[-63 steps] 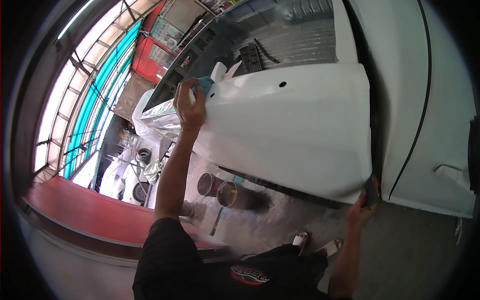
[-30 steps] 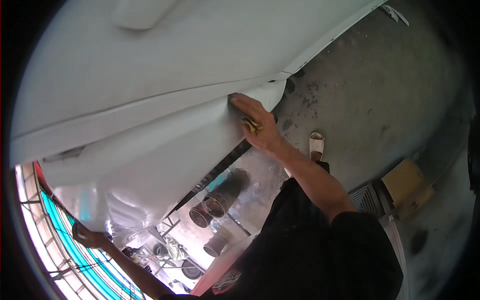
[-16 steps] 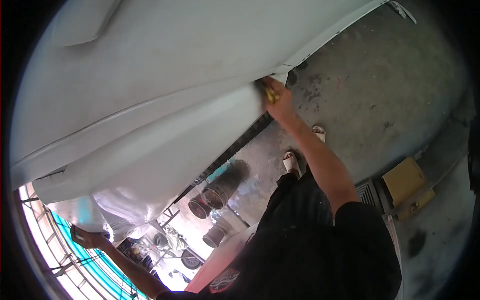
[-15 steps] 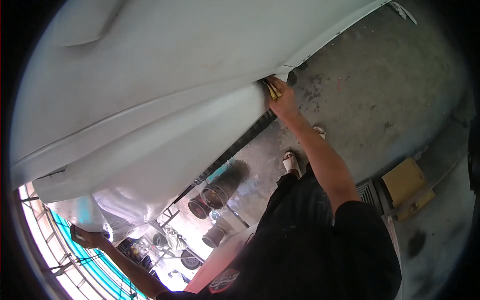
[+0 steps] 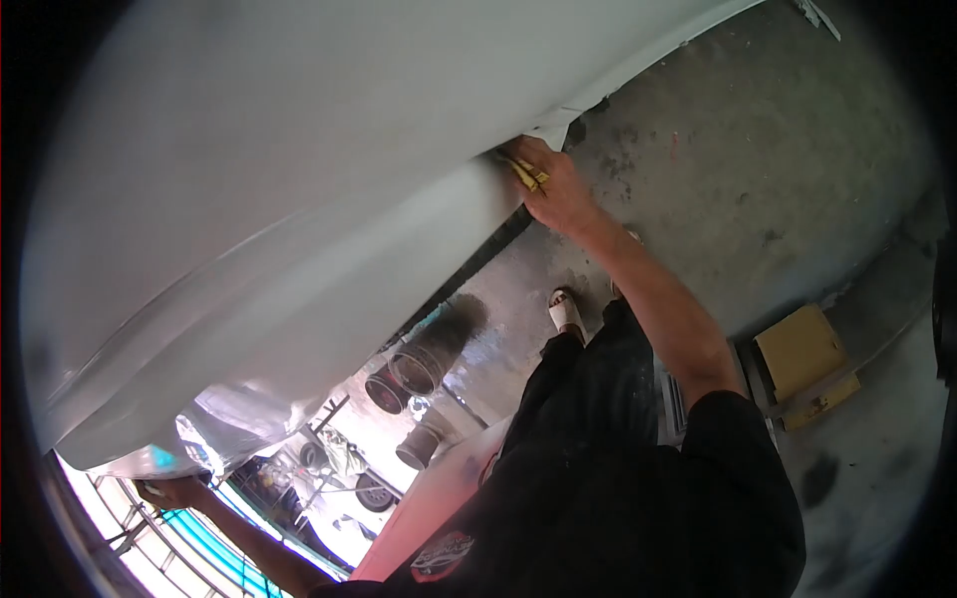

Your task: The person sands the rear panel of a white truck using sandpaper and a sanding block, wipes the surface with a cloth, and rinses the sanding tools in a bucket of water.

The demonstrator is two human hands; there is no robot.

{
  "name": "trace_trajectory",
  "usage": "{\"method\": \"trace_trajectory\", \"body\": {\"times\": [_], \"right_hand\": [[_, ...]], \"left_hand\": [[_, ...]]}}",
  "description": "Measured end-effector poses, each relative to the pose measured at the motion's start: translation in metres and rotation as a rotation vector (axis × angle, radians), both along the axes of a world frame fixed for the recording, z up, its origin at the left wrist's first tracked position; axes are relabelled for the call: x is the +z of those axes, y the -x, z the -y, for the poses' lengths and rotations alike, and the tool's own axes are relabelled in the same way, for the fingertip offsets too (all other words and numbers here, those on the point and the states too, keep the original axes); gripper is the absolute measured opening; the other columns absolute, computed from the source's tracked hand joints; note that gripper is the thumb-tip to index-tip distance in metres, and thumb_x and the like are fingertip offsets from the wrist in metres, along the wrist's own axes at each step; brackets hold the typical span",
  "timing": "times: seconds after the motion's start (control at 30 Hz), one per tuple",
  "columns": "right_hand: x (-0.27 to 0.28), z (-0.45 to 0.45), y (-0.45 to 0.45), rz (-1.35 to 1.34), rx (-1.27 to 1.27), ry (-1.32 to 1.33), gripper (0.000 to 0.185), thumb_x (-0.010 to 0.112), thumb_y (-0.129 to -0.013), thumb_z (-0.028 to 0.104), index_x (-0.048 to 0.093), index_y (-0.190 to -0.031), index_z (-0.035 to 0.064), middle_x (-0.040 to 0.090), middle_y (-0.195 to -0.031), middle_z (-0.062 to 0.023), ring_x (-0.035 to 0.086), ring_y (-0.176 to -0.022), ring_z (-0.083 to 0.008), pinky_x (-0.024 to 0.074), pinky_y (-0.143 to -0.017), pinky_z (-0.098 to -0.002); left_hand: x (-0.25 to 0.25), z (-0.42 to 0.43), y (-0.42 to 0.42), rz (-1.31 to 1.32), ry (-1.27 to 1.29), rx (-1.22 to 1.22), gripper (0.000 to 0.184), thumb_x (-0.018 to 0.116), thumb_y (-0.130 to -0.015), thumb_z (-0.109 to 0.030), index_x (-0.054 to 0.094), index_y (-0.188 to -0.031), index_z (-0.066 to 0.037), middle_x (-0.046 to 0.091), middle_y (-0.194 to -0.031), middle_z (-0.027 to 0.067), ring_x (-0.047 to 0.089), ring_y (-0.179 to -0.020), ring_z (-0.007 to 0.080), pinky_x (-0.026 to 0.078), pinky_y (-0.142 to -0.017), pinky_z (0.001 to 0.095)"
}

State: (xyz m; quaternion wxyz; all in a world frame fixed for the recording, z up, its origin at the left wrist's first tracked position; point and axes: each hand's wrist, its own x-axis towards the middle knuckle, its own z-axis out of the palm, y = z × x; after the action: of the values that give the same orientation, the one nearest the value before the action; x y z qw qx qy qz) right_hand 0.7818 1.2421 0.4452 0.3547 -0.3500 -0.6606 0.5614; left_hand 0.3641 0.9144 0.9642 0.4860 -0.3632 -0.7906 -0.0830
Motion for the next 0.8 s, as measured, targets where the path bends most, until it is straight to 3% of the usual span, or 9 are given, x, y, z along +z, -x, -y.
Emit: {"method": "trace_trajectory", "body": {"times": [0.07, 0.17, 0.23, 0.3, 0.4, 0.53, 0.63, 0.73, 0.8], "right_hand": [[-0.016, 0.004, -0.005, -0.084, -0.094, -0.066, 0.04, 0.057, -0.088, 0.004, 0.061, -0.127, 0.0066, 0.062, -0.129, -0.0168, 0.06, -0.118, -0.0343, 0.0509, -0.098, -0.0385], [-0.041, 0.004, -0.013, -0.01, -0.189, 0.252, 0.046, 0.059, -0.086, 0.004, 0.059, -0.131, 0.0068, 0.06, -0.131, -0.0177, 0.058, -0.121, -0.036, 0.0493, -0.1, -0.0394], [-0.029, 0.012, -0.003, 0.058, -0.202, 0.125, 0.047, 0.058, -0.085, 0.001, 0.058, -0.132, 0.0061, 0.06, -0.132, -0.0183, 0.058, -0.121, -0.0361, 0.048, -0.102, -0.0398], [0.005, 0.02, 0.002, -0.001, -0.171, -0.05, 0.048, 0.057, -0.086, -0.001, 0.057, -0.133, 0.0052, 0.06, -0.131, -0.019, 0.057, -0.123, -0.0354, 0.0458, -0.104, -0.0396], [-0.031, 0.02, 0.005, -0.071, -0.244, 0.002, 0.048, 0.057, -0.086, 0.001, 0.057, -0.133, 0.0048, 0.061, -0.128, -0.0196, 0.057, -0.123, -0.0352, 0.0452, -0.105, -0.0387], [-0.096, -0.013, -0.019, 0.142, -0.199, 0.445, 0.05, 0.055, -0.085, -0.003, 0.058, -0.134, 0.0079, 0.061, -0.132, -0.0174, 0.056, -0.125, -0.0343, 0.0451, -0.105, -0.039], [-0.071, 0.011, -0.011, 0.198, -0.254, 0.135, 0.049, 0.055, -0.086, -0.003, 0.058, -0.134, 0.0091, 0.06, -0.134, -0.0162, 0.056, -0.125, -0.0332, 0.0455, -0.104, -0.0373], [-0.039, 0.024, -0.004, -0.09, -0.245, 0.062, 0.048, 0.056, -0.086, -0.002, 0.058, -0.133, 0.0083, 0.061, -0.133, -0.0162, 0.057, -0.124, -0.0323, 0.0463, -0.103, -0.036], [-0.075, 0.004, -0.006, -0.053, -0.248, 0.111, 0.044, 0.056, -0.089, 0.0, 0.058, -0.132, 0.0067, 0.059, -0.135, -0.0166, 0.057, -0.124, -0.0332, 0.047, -0.102, -0.0356]], "left_hand": [[0.011, 0.012, 0.009, -0.108, 0.133, 0.061, 0.038, 0.057, -0.099, -0.033, 0.06, -0.117, 0.0, 0.061, -0.115, 0.0165, 0.064, -0.1, 0.0301, 0.057, -0.087, 0.0416], [0.018, 0.02, 0.015, -0.166, 0.202, 0.086, 0.041, 0.058, -0.098, -0.035, 0.06, -0.119, 0.0, 0.061, -0.117, 0.0183, 0.065, -0.102, 0.0324, 0.058, -0.086, 0.0427], [0.015, 0.022, 0.021, -0.204, 0.238, 0.106, 0.044, 0.059, -0.098, -0.037, 0.06, -0.12, 0.0, 0.061, -0.119, 0.0195, 0.065, -0.103, 0.0339, 0.058, -0.086, 0.0435], [0.0, -0.009, -0.013, 0.141, -0.078, 0.013, 0.044, 0.058, -0.098, -0.035, 0.054, -0.126, -0.001, 0.06, -0.119, 0.0171, 0.065, -0.098, 0.029, 0.061, -0.079, 0.0442], [-0.008, -0.011, -0.01, 0.223, -0.202, -0.162, 0.046, 0.06, -0.096, -0.036, 0.054, -0.126, -0.001, 0.06, -0.118, 0.017, 0.065, -0.098, 0.0291, 0.06, -0.08, 0.0437], [-0.001, -0.008, -0.004, 0.103, -0.134, -0.086, 0.045, 0.061, -0.096, -0.036, 0.056, -0.125, -0.002, 0.06, -0.118, 0.0168, 0.065, -0.099, 0.0289, 0.06, -0.082, 0.0437], [0.003, -0.003, 0.0, 0.039, -0.088, -0.041, 0.044, 0.061, -0.096, -0.036, 0.057, -0.124, -0.002, 0.06, -0.119, 0.0167, 0.065, -0.099, 0.0288, 0.059, -0.083, 0.0438], [-0.006, -0.012, -0.009, 0.182, -0.211, -0.125, 0.043, 0.062, -0.095, -0.036, 0.06, -0.12, -0.002, 0.061, -0.119, 0.0157, 0.064, -0.102, 0.0287, 0.057, -0.088, 0.0447], [-0.01, -0.01, -0.009, 0.188, -0.227, -0.133, 0.043, 0.062, -0.096, -0.037, 0.061, -0.12, -0.002, 0.06, -0.119, 0.0153, 0.063, -0.104, 0.0291, 0.056, -0.09, 0.0458]]}}
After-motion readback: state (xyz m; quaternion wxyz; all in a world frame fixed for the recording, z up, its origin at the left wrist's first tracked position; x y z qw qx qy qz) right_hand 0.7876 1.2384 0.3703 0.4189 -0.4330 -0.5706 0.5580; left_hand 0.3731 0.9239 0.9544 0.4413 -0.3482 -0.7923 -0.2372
